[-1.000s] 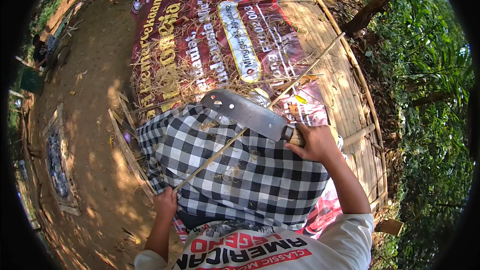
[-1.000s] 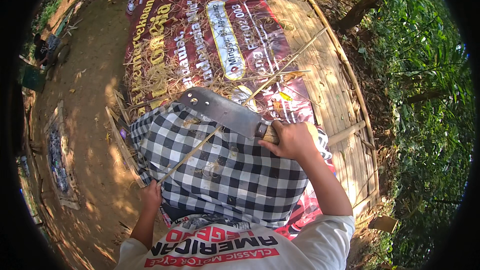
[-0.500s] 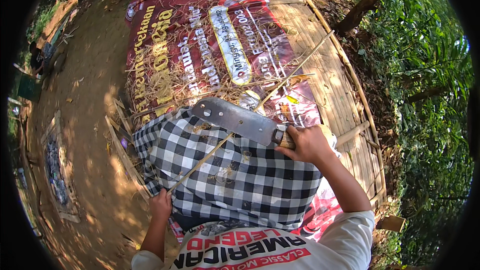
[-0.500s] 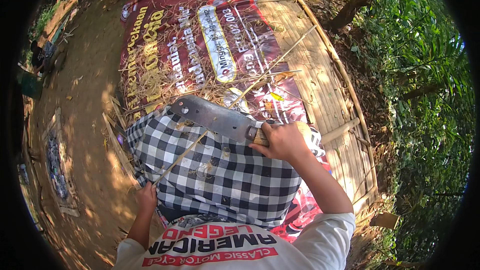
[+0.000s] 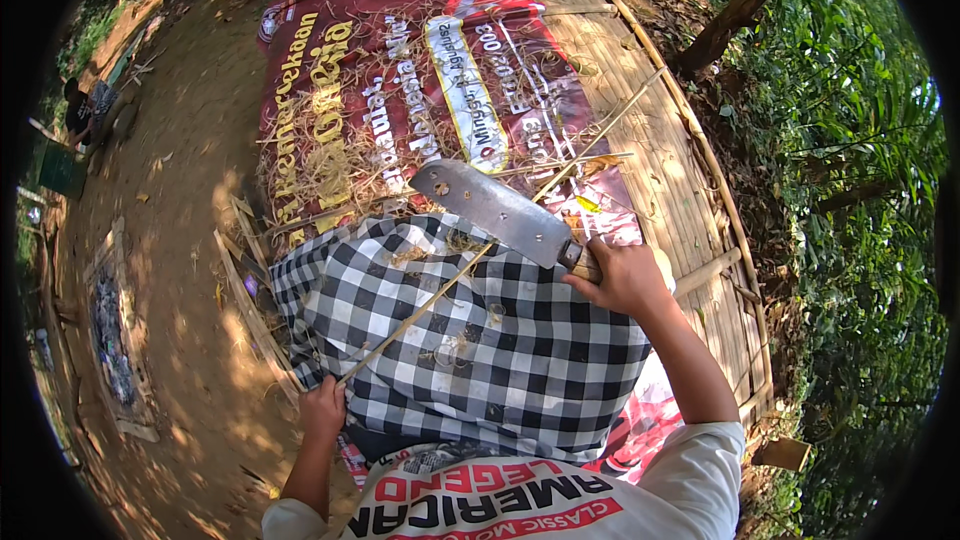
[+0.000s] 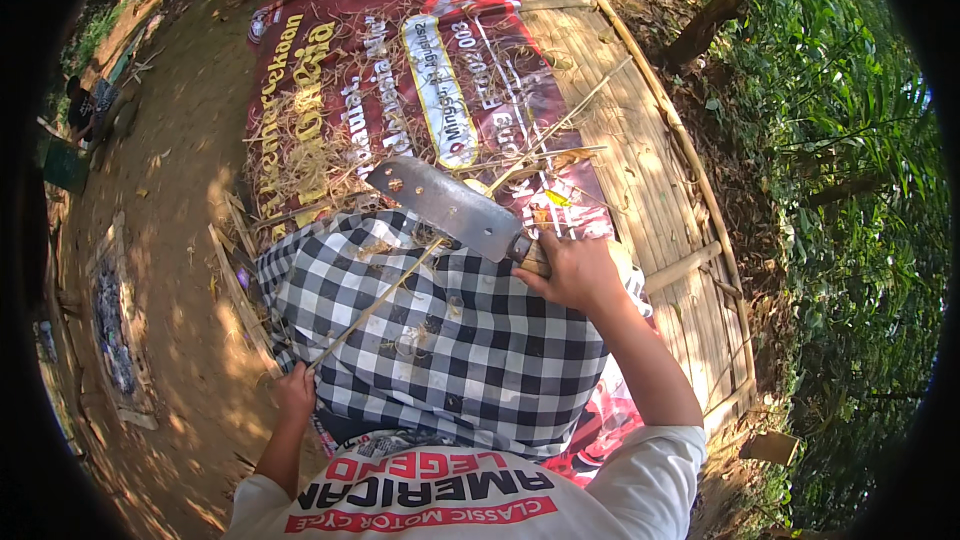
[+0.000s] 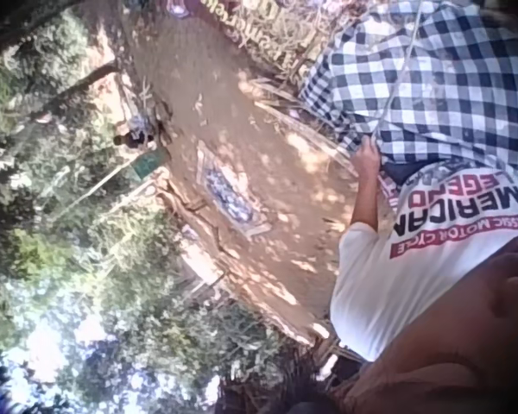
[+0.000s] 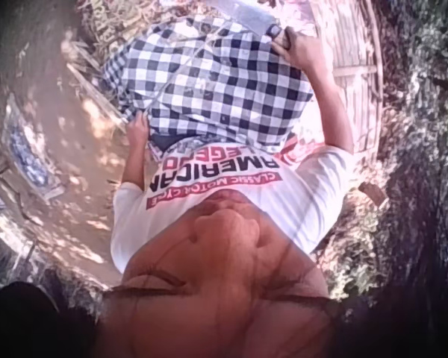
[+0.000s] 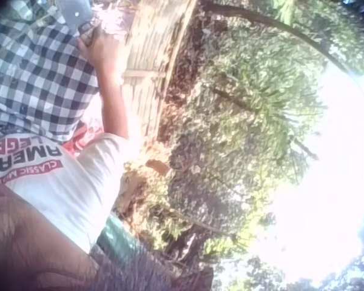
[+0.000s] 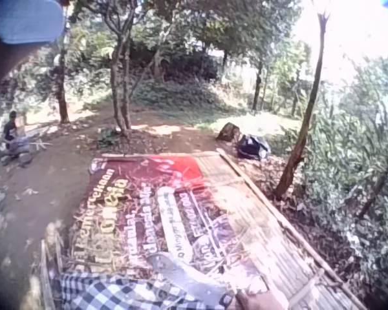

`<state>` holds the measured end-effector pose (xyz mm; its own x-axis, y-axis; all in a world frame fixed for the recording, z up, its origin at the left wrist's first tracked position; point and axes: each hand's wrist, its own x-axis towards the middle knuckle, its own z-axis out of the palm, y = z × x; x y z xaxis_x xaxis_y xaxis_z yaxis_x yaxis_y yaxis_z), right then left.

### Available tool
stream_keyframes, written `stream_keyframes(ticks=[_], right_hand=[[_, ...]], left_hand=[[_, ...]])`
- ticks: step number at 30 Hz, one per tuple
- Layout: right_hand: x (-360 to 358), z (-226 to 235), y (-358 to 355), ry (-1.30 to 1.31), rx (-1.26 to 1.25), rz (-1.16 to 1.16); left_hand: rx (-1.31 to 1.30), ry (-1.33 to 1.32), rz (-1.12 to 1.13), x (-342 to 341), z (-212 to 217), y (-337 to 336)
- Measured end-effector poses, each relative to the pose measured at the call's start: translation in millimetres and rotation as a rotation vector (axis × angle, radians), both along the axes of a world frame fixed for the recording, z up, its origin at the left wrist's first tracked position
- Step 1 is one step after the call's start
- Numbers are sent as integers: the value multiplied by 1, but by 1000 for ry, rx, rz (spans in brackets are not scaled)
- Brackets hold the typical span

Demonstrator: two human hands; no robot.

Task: The person holds a thin bamboo stick and uses a cleaver-like blade to shave off thin layers from its surface, rotating the stick between strokes.

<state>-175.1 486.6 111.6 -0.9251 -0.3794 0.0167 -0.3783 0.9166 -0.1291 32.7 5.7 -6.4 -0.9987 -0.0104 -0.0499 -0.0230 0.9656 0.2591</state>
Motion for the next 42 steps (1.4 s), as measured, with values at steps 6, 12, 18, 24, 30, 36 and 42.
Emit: stream_keyframes(ticks=[6, 12, 18, 24, 30, 36, 42], right_hand=[[-17, 5, 23, -61, 21, -13], [-37, 16, 86, 44, -7, -428], [-16, 6, 59, -37, -22, -306], [0, -8, -8, -42, -62, 67], [-29, -2, 28, -85, -65, -106], [-45, 14, 114, 22, -88, -614], [-22, 1, 104, 122, -83, -639]], left_hand=[[-23, 36, 10, 5, -2, -1], [-26, 68, 4, 0, -3, 3], [17, -24, 33, 6, -11, -5], [23, -7, 38, 3, -2, 0], [7, -15, 62, 2, 5, 5], [-24, 36, -9, -4, 6, 6], [31, 14, -21, 1, -3, -3]])
